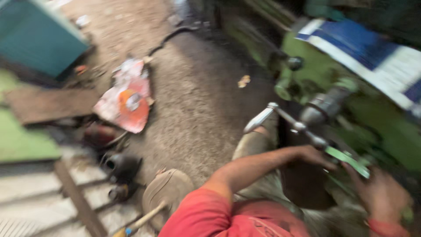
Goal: The person operates a metal lathe by turning a green handwheel and adjusting a lever to control the machine's movement. The hands remain on the controls throughout the clip, with no other objects or tools handled.
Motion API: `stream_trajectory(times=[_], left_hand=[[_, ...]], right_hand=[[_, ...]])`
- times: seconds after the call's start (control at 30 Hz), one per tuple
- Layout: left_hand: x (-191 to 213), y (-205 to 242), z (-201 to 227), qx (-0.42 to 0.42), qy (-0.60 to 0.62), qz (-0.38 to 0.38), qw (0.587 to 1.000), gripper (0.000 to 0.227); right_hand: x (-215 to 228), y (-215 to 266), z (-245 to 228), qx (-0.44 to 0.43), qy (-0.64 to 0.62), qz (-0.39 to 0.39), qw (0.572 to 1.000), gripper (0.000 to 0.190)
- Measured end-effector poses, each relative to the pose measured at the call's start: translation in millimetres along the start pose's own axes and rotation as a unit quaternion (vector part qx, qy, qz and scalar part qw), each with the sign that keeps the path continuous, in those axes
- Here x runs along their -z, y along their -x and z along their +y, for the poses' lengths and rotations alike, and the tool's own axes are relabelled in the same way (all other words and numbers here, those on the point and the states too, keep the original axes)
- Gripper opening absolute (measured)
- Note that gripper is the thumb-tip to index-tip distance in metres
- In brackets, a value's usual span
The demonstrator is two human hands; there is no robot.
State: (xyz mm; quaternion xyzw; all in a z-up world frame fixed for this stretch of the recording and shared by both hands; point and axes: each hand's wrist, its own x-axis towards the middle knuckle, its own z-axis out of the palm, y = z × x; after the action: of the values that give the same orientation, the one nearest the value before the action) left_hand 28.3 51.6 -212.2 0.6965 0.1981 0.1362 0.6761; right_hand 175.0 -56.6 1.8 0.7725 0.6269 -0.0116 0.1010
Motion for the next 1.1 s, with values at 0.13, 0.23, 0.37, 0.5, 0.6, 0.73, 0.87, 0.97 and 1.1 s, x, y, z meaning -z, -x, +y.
stream_trajectory(times=[0.13, 0.23, 0.37, 0.5, 0.6, 0.73, 0.87, 0.97, 1.1], left_hand=[[4.9, 10.2, -1.4, -0.04, 0.084, -0.02, 0.995, 0.069], [14.8, 25.1, 13.6, 0.067, -0.09, 0.093, 0.989, 0.128], [20.6, 32.3, 41.9, 0.174, -0.175, 0.098, 0.964, 0.146], [21.9, 41.6, 61.4, 0.172, -0.15, 0.092, 0.969, 0.144], [25.1, 45.1, 70.9, 0.174, -0.134, 0.093, 0.971, 0.144], [25.1, 49.9, 85.4, 0.175, -0.118, 0.092, 0.973, 0.145], [31.1, 54.2, 103.3, 0.168, -0.128, 0.086, 0.974, 0.133], [32.0, 58.2, 111.8, 0.155, -0.118, 0.092, 0.977, 0.134], [33.2, 59.5, 117.7, 0.16, -0.113, 0.091, 0.976, 0.136]], right_hand=[[46.3, 10.7, -22.2, -0.02, -0.031, -0.006, 0.999, 0.065], [68.8, 13.5, -29.5, -0.003, -0.069, 0.045, 0.997, 0.061], [77.6, 12.8, -31.9, 0.022, -0.095, 0.106, 0.99, 0.06], [76.9, 11.2, -32.0, 0.019, -0.098, 0.09, 0.991, 0.06], [75.7, 8.7, -32.4, 0.021, -0.098, 0.085, 0.991, 0.061], [76.2, 10.5, -32.6, 0.018, -0.085, 0.072, 0.994, 0.062], [79.6, 7.1, -34.1, 0.028, -0.085, 0.078, 0.993, 0.061], [80.8, 7.7, -34.0, 0.035, -0.071, 0.081, 0.994, 0.061], [82.2, 7.0, -35.7, 0.038, -0.065, 0.078, 0.994, 0.062]])
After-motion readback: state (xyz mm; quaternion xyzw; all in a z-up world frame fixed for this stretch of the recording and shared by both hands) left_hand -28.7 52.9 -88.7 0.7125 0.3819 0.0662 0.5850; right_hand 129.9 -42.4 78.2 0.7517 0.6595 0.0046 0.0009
